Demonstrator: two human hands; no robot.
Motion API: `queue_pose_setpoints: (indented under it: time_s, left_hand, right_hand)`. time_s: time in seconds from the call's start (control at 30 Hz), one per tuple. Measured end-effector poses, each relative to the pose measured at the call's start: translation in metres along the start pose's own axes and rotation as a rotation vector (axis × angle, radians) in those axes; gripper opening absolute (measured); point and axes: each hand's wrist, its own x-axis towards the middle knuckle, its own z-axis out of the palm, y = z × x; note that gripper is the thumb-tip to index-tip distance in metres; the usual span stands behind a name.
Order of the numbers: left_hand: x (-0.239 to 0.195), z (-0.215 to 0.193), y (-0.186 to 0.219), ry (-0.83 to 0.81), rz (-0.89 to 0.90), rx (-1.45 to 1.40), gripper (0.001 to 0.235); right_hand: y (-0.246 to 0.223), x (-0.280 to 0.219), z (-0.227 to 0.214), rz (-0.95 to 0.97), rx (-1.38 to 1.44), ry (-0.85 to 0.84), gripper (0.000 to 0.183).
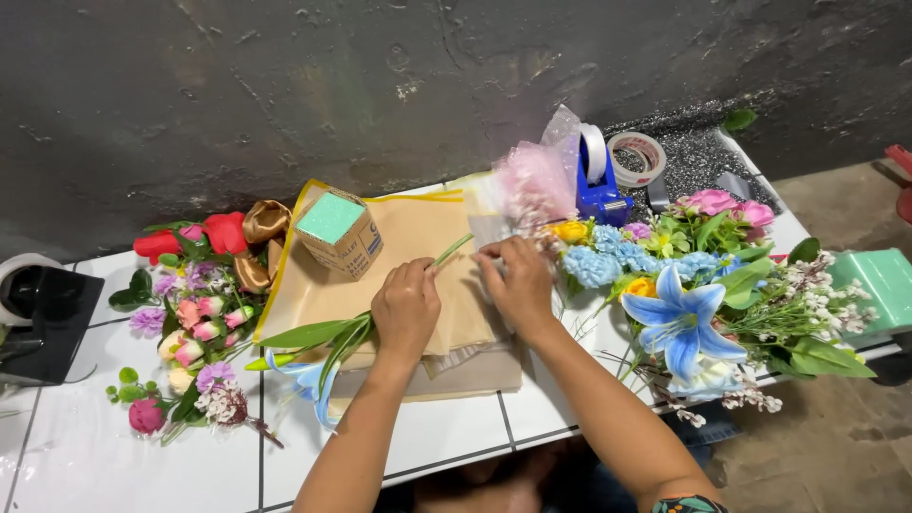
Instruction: The person wraps a floral foam block in cardboard and secures it with tape. They then trim the stems of blue lilies using scissors and insert them into the foam block to create a floral arrangement.
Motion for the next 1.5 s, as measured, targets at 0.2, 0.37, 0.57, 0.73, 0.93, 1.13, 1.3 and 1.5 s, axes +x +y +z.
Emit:
queue_pose_setpoints:
  time_s: [0.2,0.37,0.57,0.73,0.93,1.13,1.3,1.5]
  left_hand:
    - [-0.008,0.005,0.012,0.02,0.082,-0.032,0.009]
    - [-0.007,0.001,0.009,-0.068,0.057,-0.093,0.013]
    - [-0.002,0.0,0.003,-0.095,0.068,-0.064,0.023]
    - [-0.003,0.005,0.009,-0.005,0.148,-0.116,0.025]
    - [0.001,-0.002,0.003,0.115,0.117,-0.134,0.025]
    - [-0.008,0.006,-0.005,0.253,0.165,-0.224,0.019]
    - [-0.023,0.011,0.019,-0.587,0.323,-0.393,0.024]
    - [-0.022,0.004,0.03,-0.745,0.341,-0.402,0.028]
  right_hand:
    - [0.001,-0.008,0.026,0.488,0.483,-0.087,0.018]
    - [0.004,-0.013,0.026,0.606,0.68,-0.097,0.026]
    - [0.018,-0.022,0.033,0.596,0.94,-0.075,0.024]
    - [-0.001,-0.011,0.014,0.581,1.149,-0.148,0.027]
    - [0.019,-0.016,0.015,0.622,1.104,-0.089,0.023]
    - [0.031,-0.008,0.019,0.509,0.967,-0.104,0.051]
    - [0.019,0.011,0.015,0.077,0.225,-0.203,0.017]
    - [0.007,0.016,0.039,-0.27,-0.024,-0.454,0.029]
